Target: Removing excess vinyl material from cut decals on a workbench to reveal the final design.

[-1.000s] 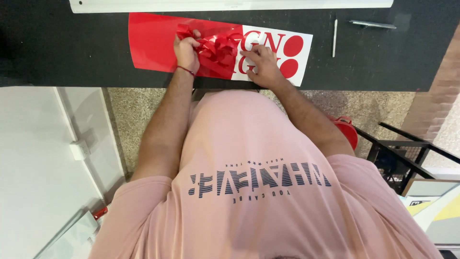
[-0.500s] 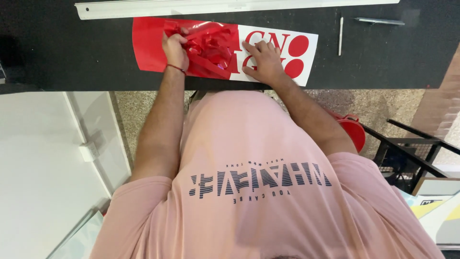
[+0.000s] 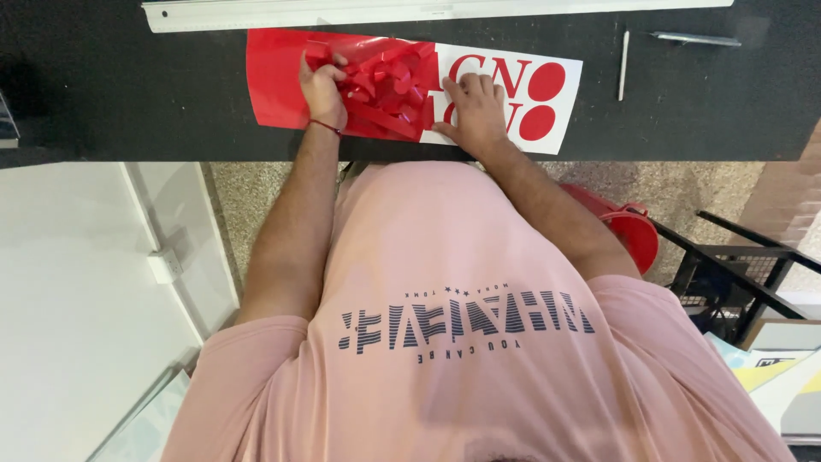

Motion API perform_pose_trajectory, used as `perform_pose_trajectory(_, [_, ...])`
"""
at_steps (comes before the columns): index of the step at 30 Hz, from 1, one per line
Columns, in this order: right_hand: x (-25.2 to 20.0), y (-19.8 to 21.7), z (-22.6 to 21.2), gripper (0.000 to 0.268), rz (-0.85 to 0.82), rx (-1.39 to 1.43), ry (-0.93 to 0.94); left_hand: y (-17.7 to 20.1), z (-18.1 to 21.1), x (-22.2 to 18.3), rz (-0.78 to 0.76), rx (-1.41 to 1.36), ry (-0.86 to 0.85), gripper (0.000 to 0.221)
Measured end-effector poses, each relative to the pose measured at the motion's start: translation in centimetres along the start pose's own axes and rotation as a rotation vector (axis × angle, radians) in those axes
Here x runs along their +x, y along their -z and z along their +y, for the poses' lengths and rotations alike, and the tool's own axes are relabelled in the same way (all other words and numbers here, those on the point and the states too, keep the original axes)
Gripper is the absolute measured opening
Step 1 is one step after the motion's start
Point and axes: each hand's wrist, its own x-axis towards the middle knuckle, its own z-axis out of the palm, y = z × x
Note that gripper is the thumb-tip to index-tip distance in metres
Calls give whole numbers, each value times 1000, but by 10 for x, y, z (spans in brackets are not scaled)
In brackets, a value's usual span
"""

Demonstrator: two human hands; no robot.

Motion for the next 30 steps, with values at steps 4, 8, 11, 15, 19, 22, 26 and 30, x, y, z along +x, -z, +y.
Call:
perform_pose_trajectory(4, [-5,-18,-3,44,219,320,431,-11,24,-22,-151,186,-62,40])
perform_pose_trajectory(8, [-7,-16,-15,43,130,323,263,-1,9,-4,-182,185,-95,38])
perform_pose_trajectory(11, [-6,-25,-16,41,188,248,254,-2,13,-3,-218,249,-100,40])
perform_pose_trajectory(15, [-7,-37,-14,38,267,188,273,-12,35,-19,-281,378,-122,32])
perform_pose_trajectory(19, [-10,-33,-19,40,270,224,244,-18,45,-25,-312,525,-134,31])
perform_pose_trajectory(22, [-15,-30,-24,36,267,205,236,-16,39,-19,-313,513,-115,43])
perform_pose_trajectory(26, [-16,-29,-28,34,228,220,186,-23,50,-24,-301,671,-82,43])
perform_pose_trajectory(30, [-18,-33,-28,36,234,182,190,-21,41,-16,-313,779,-160,38])
